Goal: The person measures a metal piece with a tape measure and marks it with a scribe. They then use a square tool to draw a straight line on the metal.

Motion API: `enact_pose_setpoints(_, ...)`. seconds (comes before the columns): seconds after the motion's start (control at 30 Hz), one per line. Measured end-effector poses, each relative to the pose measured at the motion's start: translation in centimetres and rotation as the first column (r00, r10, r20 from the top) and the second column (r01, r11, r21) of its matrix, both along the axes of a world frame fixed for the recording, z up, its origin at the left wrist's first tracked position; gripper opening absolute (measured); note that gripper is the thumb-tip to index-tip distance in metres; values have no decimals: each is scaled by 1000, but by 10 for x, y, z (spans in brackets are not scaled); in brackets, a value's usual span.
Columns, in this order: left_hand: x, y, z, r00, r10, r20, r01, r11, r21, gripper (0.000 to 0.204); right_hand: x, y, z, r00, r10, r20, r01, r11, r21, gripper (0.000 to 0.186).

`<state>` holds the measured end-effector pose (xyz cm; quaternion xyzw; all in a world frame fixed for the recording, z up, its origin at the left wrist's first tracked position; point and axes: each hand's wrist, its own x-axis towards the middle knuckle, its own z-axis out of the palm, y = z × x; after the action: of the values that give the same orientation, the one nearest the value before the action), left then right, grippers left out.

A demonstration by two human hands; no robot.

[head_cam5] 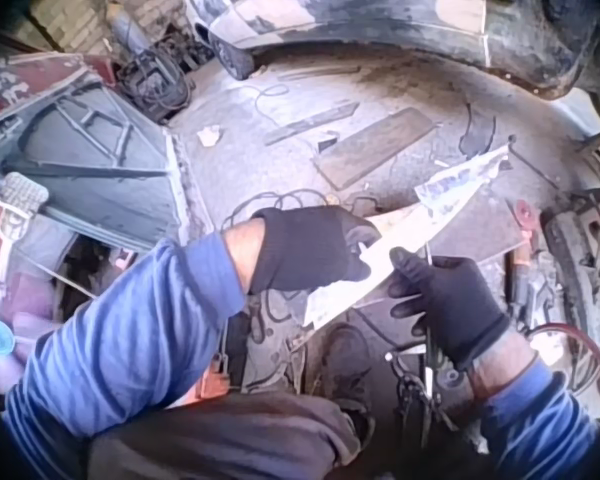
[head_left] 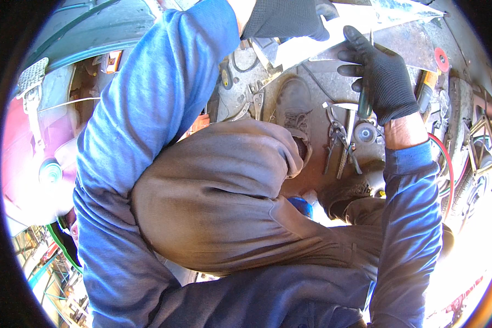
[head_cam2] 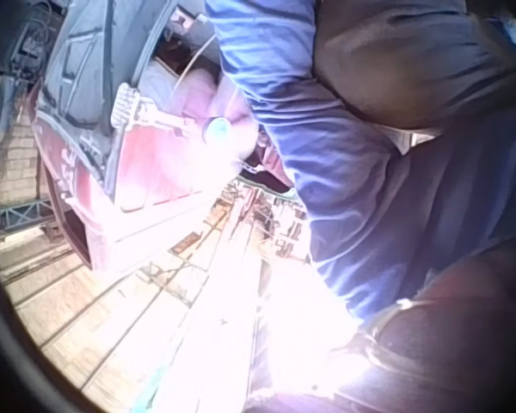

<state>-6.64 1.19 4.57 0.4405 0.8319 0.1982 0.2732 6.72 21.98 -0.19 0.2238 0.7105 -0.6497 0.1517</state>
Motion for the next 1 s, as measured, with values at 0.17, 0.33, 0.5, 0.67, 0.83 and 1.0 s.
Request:
enact_pose_setpoints(0.17, -1, -1, -2, 999, 12, 46, -11, 1000, -16, 28, 0, 0, 0, 1000, 8, -11, -8, 999, 53, 67)
enact_pose_setpoints(0.33, 5, -1, -2, 989, 92, 119, -98, 994, 48, 32, 1, -2, -2, 999, -29, -25, 27, 996, -89, 57)
enact_pose_setpoints(0.5, 9, 4, 4, 984, 156, 91, -147, 985, -93, 55, 4, -8, -1, 992, -126, -9, 124, 983, -139, 49)
enact_pose_setpoints(0.67, 6, 8, 8, 991, 115, 66, -102, 981, -166, 62, 12, -11, -3, 993, -119, 19, 120, 974, -190, 39)
enact_pose_setpoints(0.83, 8, 8, 11, 992, 112, 54, -102, 982, -161, 62, 30, -13, -14, 999, -31, 13, 32, 985, -172, 35)
enact_pose_setpoints(1.0, 9, 8, 15, 990, 133, 42, -122, 971, -204, 63, 33, -14, -17, 982, -188, -30, 172, 946, -274, 28)
